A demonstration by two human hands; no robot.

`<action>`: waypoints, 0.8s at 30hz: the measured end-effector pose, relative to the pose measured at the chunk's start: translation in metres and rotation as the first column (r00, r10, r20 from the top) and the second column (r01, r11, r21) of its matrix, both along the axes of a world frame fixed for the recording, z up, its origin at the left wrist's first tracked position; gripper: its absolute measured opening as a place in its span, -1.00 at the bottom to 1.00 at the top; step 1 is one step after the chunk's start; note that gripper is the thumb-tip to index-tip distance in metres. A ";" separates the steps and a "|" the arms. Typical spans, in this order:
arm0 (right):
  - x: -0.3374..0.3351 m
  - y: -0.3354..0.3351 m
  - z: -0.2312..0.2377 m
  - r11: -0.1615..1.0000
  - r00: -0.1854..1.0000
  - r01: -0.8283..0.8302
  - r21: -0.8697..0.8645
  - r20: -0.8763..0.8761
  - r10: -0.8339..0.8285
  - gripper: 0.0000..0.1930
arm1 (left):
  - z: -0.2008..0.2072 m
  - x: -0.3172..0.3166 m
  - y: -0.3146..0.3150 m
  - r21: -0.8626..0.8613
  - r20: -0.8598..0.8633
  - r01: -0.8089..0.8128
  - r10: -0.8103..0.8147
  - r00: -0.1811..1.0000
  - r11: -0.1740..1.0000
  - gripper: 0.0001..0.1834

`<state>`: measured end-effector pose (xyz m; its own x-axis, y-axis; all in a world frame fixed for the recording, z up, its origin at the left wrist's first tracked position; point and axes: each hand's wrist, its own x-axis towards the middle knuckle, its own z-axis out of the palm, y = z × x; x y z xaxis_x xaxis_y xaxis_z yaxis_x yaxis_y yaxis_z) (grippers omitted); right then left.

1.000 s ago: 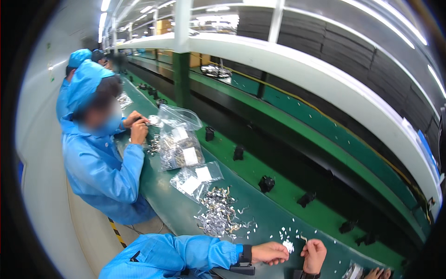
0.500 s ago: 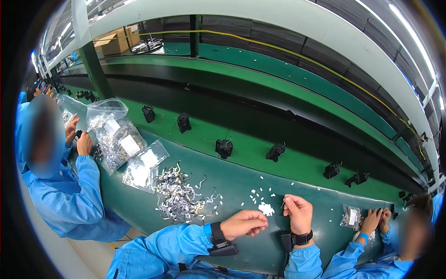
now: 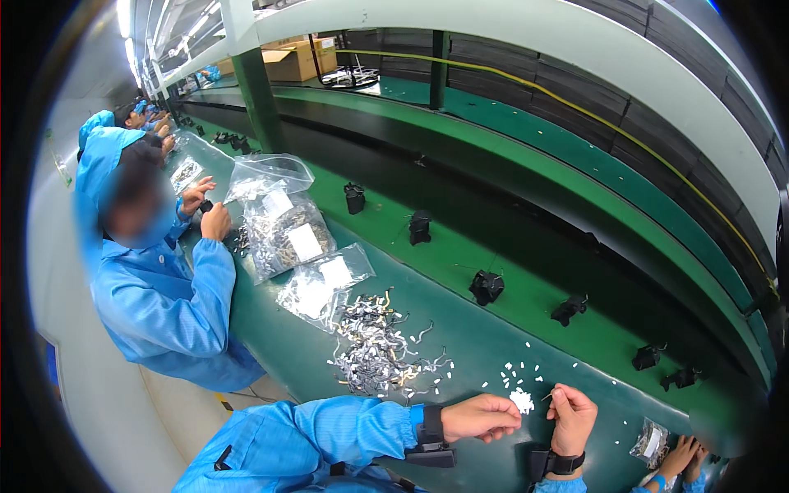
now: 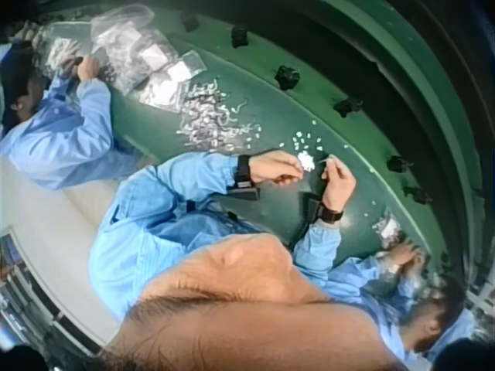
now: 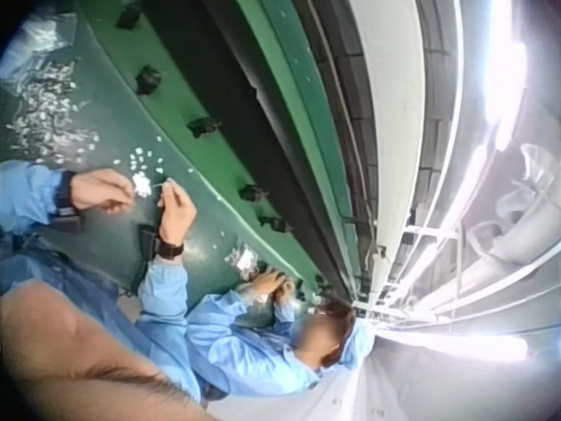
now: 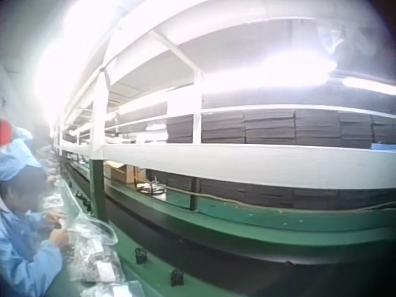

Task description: Assembling small plastic and electronic modules at a factory assembly line workstation.

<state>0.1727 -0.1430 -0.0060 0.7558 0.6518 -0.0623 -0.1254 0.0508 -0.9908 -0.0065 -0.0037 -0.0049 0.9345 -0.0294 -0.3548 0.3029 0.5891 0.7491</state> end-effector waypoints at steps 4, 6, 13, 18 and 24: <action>-0.002 0.003 0.004 1.000 1.000 0.004 -0.015 0.010 -0.003 -0.88 | 0.000 0.000 0.001 -0.001 0.007 0.004 -0.004 1.000 1.000 -0.82; -0.001 0.004 0.003 1.000 1.000 -0.003 -0.017 0.011 0.003 -0.88 | 0.000 0.000 0.002 -0.003 0.006 -0.006 0.006 1.000 1.000 -0.82; 0.000 0.004 0.002 1.000 1.000 -0.008 -0.019 0.019 0.008 -0.87 | 0.001 0.003 0.003 -0.015 -0.013 0.001 -0.002 1.000 1.000 -0.81; -0.001 0.004 0.005 1.000 1.000 -0.014 -0.022 0.025 0.014 -0.87 | 0.003 0.001 0.001 -0.016 -0.004 -0.012 0.012 1.000 1.000 -0.81; -0.003 0.004 0.004 0.999 0.999 -0.026 -0.039 0.020 0.027 -0.86 | 0.002 -0.001 0.001 -0.023 -0.011 -0.009 0.009 1.000 1.000 -0.80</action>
<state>0.1698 -0.1391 -0.0025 0.7399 0.6688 -0.0724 -0.1061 0.0097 -0.9943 -0.0074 -0.0027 -0.0029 0.9308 -0.0294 -0.3644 0.3058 0.6089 0.7319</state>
